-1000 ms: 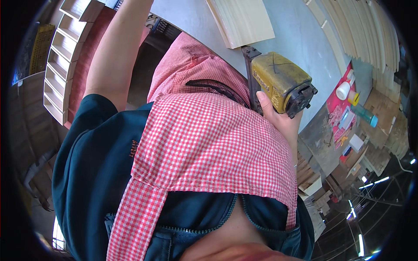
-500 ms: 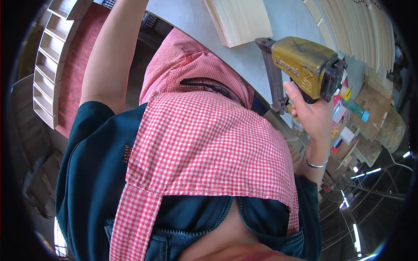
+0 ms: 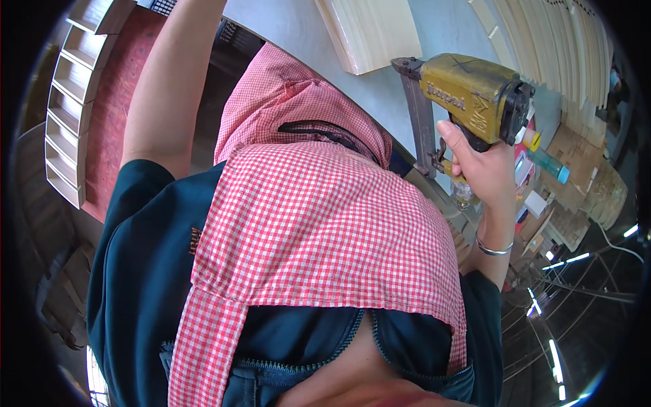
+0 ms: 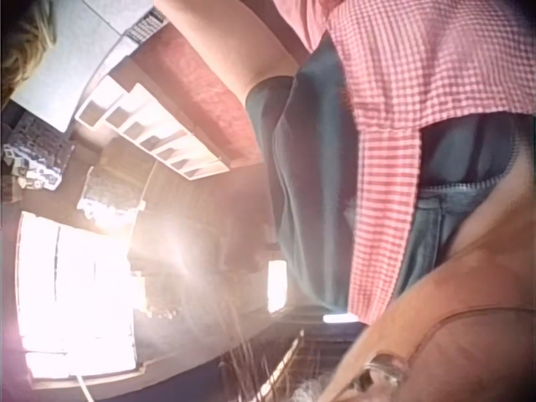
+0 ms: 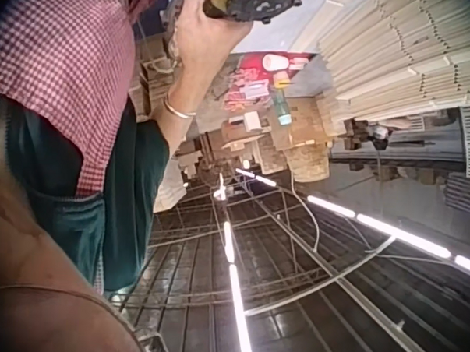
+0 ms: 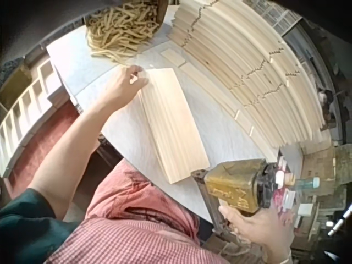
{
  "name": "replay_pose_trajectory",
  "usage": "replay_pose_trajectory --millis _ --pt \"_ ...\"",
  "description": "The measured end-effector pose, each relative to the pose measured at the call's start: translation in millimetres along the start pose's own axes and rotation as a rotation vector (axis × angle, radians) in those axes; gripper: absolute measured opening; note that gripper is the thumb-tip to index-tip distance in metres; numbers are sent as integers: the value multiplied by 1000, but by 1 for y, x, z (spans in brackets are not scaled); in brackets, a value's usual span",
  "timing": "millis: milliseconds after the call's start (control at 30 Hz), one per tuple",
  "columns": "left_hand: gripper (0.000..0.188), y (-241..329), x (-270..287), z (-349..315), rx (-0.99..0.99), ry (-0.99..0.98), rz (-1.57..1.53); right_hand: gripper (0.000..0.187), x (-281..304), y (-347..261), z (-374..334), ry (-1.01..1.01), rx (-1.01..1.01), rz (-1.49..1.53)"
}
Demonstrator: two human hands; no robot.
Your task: Assembling wooden trays using glue and a pneumatic nail gun.
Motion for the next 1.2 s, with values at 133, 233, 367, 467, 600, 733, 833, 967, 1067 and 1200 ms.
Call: replay_pose_trajectory --millis 133,233,367,467,600,733,833,967,1067,1200 --pt "68 2 8 12 -179 28 99 30 -1 7 -6 26 -137 -1" --pt "79 83 7 0 -863 -476 -70 29 4 12 -15 106 130 119" --pt "82 132 -9 -24 -1181 -727 92 25 9 19 -24 168 207 207" --pt "82 147 -23 -44 -1262 -791 324 22 17 23 -24 207 201 254" --pt "75 141 -77 -76 -441 -824 536 21 35 52 -31 321 -38 297" --pt "76 162 -69 -100 -470 -785 498 18 45 60 -19 330 -58 310" --pt "77 161 -68 -99 -478 -749 480 19 50 61 -3 313 -45 311" --pt "78 168 -65 -101 -478 -700 465 22 53 58 18 264 7 295" --pt "78 166 -63 -102 -474 -666 453 25 55 57 28 250 2 269" --pt "79 169 -62 -105 -474 -626 431 27 56 57 34 232 -11 257"
Point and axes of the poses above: each hand's wrist, its own z-axis towards the middle knuckle, its own x-axis out of the back of the hand, y = z × x, the point moved 7 cm from there along z, towards the middle knuckle, and after that the axes turned 4 degrees about z, right-handed, at the moved point
